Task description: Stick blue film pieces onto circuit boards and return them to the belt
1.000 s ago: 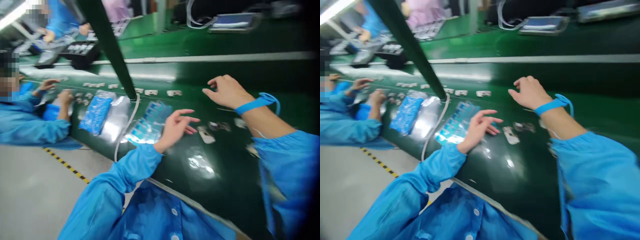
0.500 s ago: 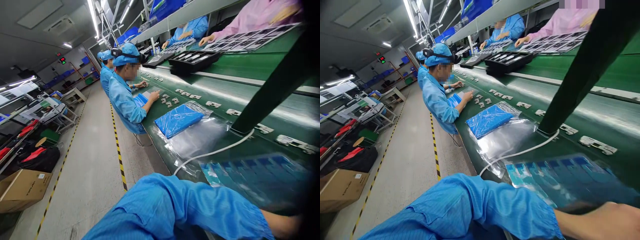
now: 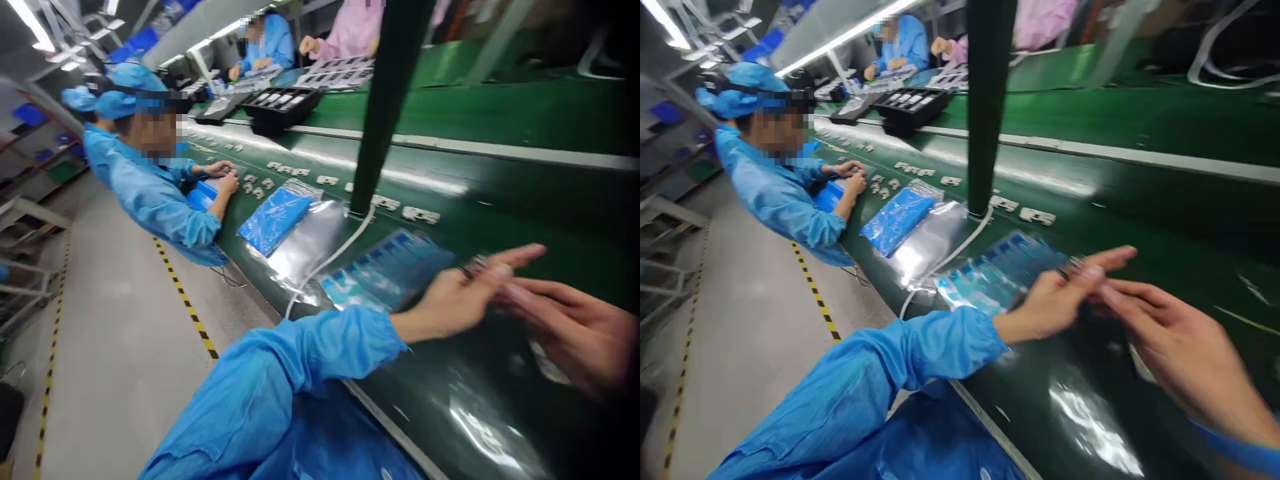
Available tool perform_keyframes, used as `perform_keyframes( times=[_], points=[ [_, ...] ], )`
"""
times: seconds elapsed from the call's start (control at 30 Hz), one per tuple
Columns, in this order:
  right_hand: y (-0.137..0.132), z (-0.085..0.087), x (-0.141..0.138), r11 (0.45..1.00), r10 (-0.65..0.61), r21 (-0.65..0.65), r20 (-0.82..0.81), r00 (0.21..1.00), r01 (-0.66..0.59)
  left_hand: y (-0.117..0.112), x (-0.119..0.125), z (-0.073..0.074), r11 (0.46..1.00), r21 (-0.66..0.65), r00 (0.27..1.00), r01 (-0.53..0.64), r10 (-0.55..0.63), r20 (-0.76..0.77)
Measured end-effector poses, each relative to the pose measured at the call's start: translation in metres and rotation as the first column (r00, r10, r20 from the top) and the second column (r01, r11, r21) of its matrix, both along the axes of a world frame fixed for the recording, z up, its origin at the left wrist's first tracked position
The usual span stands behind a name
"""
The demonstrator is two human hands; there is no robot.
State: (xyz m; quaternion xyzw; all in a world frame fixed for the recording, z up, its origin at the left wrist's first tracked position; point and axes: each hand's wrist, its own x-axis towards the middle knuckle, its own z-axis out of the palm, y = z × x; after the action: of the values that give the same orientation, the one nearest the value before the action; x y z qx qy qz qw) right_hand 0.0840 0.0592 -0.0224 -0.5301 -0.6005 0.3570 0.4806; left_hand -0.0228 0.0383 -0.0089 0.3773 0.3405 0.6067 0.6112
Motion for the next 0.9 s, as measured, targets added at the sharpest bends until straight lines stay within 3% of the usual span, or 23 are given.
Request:
perform_keyframes(
  times=[0.07, 0.13, 0.2, 0.33, 0.53, 0.6, 0.77, 0.83, 0.9],
  points=[
    [-0.005, 0.001, 0.051, 0.98, 0.174, -0.128, 0.172, 0.97, -0.153, 0.0, -0.005, 0.0, 0.984, -0.053, 0.985, -0.17, 0.169, -0.032],
    [-0.01, 0.005, 0.085, 0.982, 0.175, -0.014, 0.418, 0.891, -0.187, 0.003, -0.013, 0.001, 0.973, -0.122, 0.981, -0.195, 0.196, -0.006],
    [-0.016, 0.006, 0.103, 0.956, 0.192, 0.086, 0.542, 0.819, -0.281, 0.008, -0.021, 0.0, 0.955, -0.199, 0.975, -0.219, 0.224, 0.004],
    [-0.023, -0.002, 0.109, 0.877, 0.28, 0.108, 0.677, 0.68, -0.469, 0.015, -0.03, -0.001, 0.953, -0.212, 0.976, -0.217, 0.212, -0.046],
    [-0.013, -0.014, 0.096, 0.843, 0.294, -0.003, 0.84, 0.456, -0.537, 0.014, -0.031, -0.006, 0.959, -0.151, 0.97, -0.239, 0.228, -0.083],
    [-0.006, -0.018, 0.093, 0.852, 0.281, 0.001, 0.843, 0.459, -0.524, 0.015, -0.032, -0.006, 0.962, -0.136, 0.97, -0.235, 0.223, -0.1],
    [-0.004, -0.02, 0.09, 0.864, 0.223, 0.118, 0.782, 0.582, -0.49, 0.016, -0.031, -0.003, 0.963, -0.107, 0.959, -0.246, 0.225, -0.174],
    [-0.008, -0.016, 0.09, 0.879, 0.193, 0.174, 0.721, 0.665, -0.444, 0.013, -0.028, -0.002, 0.961, -0.084, 0.946, -0.265, 0.242, -0.218],
    [-0.013, -0.009, 0.093, 0.922, 0.138, 0.218, 0.588, 0.797, -0.321, 0.009, -0.026, 0.0, 0.975, -0.061, 0.939, -0.213, 0.187, -0.288]
  ],
)
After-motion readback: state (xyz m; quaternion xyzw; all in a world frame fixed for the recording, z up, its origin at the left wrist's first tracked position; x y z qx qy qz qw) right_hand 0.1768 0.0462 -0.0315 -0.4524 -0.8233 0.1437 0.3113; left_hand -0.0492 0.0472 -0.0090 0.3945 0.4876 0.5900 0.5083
